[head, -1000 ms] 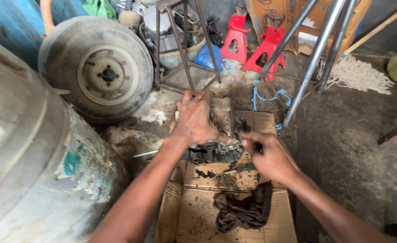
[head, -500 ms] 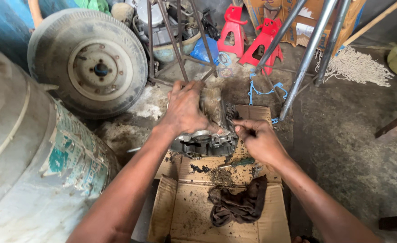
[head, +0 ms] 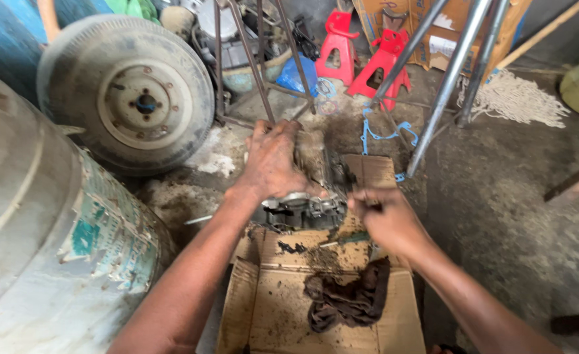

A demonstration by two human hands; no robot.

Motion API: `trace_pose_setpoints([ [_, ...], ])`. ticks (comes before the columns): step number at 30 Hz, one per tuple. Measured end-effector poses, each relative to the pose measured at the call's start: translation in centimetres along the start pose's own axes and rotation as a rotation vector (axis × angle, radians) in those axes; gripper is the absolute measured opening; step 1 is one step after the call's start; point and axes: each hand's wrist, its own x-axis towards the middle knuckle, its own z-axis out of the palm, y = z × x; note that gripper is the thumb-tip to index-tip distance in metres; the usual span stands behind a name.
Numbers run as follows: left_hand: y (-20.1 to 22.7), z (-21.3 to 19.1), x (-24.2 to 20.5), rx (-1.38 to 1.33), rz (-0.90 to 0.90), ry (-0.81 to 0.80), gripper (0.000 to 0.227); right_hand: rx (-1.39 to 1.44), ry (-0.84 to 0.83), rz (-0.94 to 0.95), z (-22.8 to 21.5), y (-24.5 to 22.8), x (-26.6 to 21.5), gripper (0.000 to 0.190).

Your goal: The person cleans a metallic engine part by scraping off grime with a metal file and a screwdriver. They repeatedly scrape the surface and wipe away debris with a rag, working over a cardboard sheet in a cluttered workshop.

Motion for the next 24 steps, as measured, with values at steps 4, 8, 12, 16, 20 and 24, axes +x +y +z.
trace_pose_setpoints([
  [4, 0.2, -0.4, -0.9, -0.031, -0.004, 0.032, 0.138, 0.095, 0.003, 0.344, 0.6, -2.5, 1.3, 0.022],
  [8, 0.2, -0.6, -1.1, -0.035, -0.002, 0.032, 0.135, 0.106, 0.032, 0.312, 0.8, -2.7, -0.8, 0.022],
  [12, -0.1, -0.1, -1.4, -0.026, 0.054, 0.096, 0.137, 0.063, 0.033, 0.343, 1.0, -3.4, 0.5, 0.023],
  [16, -0.3, -0.3, -1.5, -0.056, 0.051, 0.103, 0.132, 0.093, 0.048, 0.332, 1.2, -3.6, 1.3, 0.022],
  [20, -0.2, 0.0, -1.5, -0.052, 0.044, 0.090, 0.127, 0.045, 0.048, 0.282, 1.3, -1.8, 0.4, 0.022],
  [24, -0.2, -0.2, -1.4, -0.055, 0.042, 0.071, 0.128, 0.103, 0.075, 0.113, 1.2, -2.1, 3.6, 0.020],
])
